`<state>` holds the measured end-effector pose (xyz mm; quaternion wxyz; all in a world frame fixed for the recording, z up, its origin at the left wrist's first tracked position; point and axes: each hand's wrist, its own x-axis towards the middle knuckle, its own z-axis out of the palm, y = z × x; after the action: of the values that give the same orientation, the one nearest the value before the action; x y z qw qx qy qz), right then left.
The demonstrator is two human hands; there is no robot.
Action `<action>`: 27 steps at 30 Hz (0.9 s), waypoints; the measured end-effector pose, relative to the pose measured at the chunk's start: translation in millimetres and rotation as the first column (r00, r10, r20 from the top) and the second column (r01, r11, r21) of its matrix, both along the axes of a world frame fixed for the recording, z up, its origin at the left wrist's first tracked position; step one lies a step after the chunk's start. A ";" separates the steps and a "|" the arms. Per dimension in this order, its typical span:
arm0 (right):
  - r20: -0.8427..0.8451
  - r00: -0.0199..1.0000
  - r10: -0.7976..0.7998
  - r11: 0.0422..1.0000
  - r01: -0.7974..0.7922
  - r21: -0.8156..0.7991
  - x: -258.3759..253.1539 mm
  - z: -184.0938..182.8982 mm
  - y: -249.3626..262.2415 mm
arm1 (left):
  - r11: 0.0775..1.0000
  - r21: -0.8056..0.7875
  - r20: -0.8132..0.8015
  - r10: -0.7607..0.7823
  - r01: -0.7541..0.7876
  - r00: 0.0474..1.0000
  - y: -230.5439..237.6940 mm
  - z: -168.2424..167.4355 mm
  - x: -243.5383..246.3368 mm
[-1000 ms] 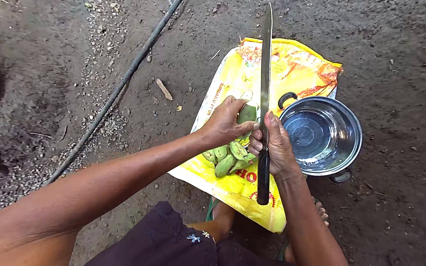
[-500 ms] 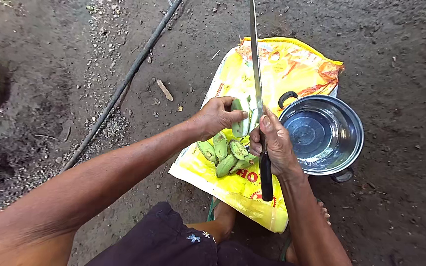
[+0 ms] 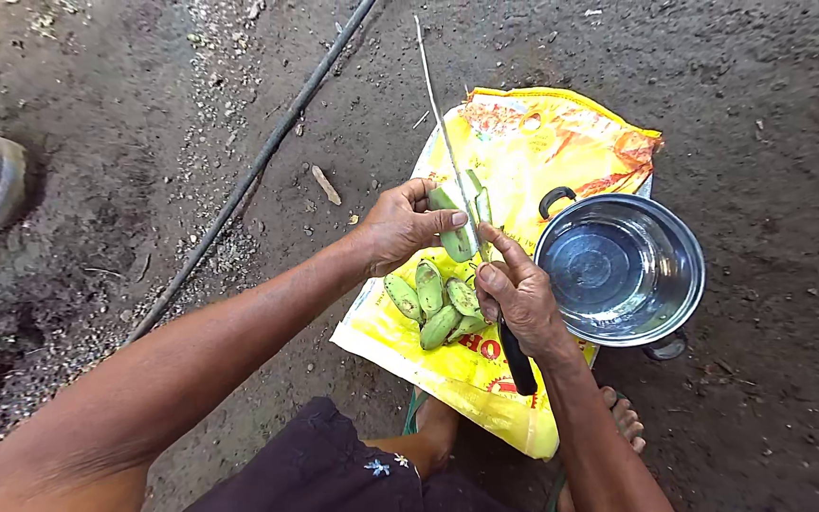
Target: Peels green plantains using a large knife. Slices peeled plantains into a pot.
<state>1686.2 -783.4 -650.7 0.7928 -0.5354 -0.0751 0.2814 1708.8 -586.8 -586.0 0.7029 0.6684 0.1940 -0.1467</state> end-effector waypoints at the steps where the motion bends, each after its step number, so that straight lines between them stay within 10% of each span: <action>1: 0.006 1.000 0.006 1.000 -0.006 -0.018 -0.3 0.4 0.4 | 1.000 0.008 0.015 0.006 -0.006 1.000 0.0 0.2 -1.3; 16: -0.129 0.972 0.194 0.967 -0.168 0.190 4.8 2.7 -9.6 | 0.996 0.093 0.089 0.007 -0.015 0.996 -5.7 2.8 -3.1; 27: -0.227 0.974 0.018 0.973 0.035 0.229 -11.1 -0.5 18.6 | 0.984 0.176 0.117 -0.003 -0.018 0.993 -3.2 -4.8 -6.9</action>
<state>1675.1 -764.8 -651.3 0.8543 -0.4039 -0.0138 0.3268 1701.9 -589.9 -590.9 0.6513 0.7350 0.1674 -0.0871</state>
